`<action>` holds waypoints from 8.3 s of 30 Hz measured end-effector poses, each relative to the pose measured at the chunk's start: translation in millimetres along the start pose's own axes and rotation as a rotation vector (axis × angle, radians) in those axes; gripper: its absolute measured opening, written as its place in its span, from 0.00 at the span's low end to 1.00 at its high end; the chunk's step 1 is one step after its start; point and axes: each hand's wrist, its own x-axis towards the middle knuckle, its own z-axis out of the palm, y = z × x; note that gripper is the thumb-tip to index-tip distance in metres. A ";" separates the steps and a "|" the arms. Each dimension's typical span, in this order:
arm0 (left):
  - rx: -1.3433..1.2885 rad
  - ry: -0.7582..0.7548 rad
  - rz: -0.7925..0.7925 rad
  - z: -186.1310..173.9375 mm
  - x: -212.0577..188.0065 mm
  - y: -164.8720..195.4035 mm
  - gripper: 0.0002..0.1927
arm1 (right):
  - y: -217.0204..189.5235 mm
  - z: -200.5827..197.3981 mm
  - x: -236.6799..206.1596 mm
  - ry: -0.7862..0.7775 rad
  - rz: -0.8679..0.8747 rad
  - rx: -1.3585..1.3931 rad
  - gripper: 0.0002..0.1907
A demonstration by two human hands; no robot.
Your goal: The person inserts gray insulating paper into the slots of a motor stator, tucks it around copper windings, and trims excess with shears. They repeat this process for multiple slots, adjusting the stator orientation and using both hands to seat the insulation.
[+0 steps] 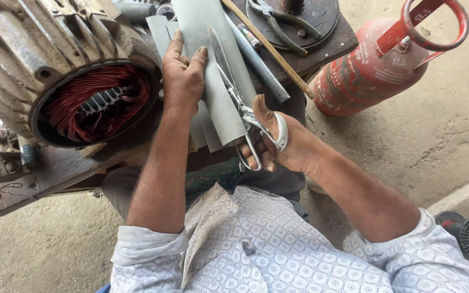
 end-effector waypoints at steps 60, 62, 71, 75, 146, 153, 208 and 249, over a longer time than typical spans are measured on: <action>-0.315 -0.081 -0.053 5.4 -13.9 21.2 0.38 | -37.3 -6.6 70.9 0.054 -0.295 -0.041 0.39; -0.318 -0.085 -0.075 6.0 -14.9 22.3 0.37 | -34.5 -5.0 75.1 0.169 -0.253 -0.105 0.37; -0.244 -0.284 0.100 -24.5 -108.6 9.5 0.14 | -37.2 -48.6 61.4 -0.058 -0.377 -0.079 0.29; -0.076 -0.632 0.060 -36.1 -154.4 12.1 0.14 | -40.6 -70.8 59.1 -0.022 -0.441 -0.093 0.24; -0.382 -0.019 -0.269 -66.9 -169.6 -50.9 0.15 | 146.8 34.6 41.3 0.117 -0.315 -0.284 0.18; -0.597 -0.031 -0.322 -73.0 -164.8 -67.3 0.13 | 170.8 28.1 14.7 -0.041 -0.166 -0.515 0.18; -0.309 -0.247 -0.510 -125.4 -158.8 -39.1 0.13 | 43.2 -0.8 55.5 0.712 -1.142 -1.486 0.25; 0.043 -0.366 -0.447 -153.4 -139.1 -18.3 0.15 | -39.4 -73.9 101.5 0.568 -0.469 -1.681 0.19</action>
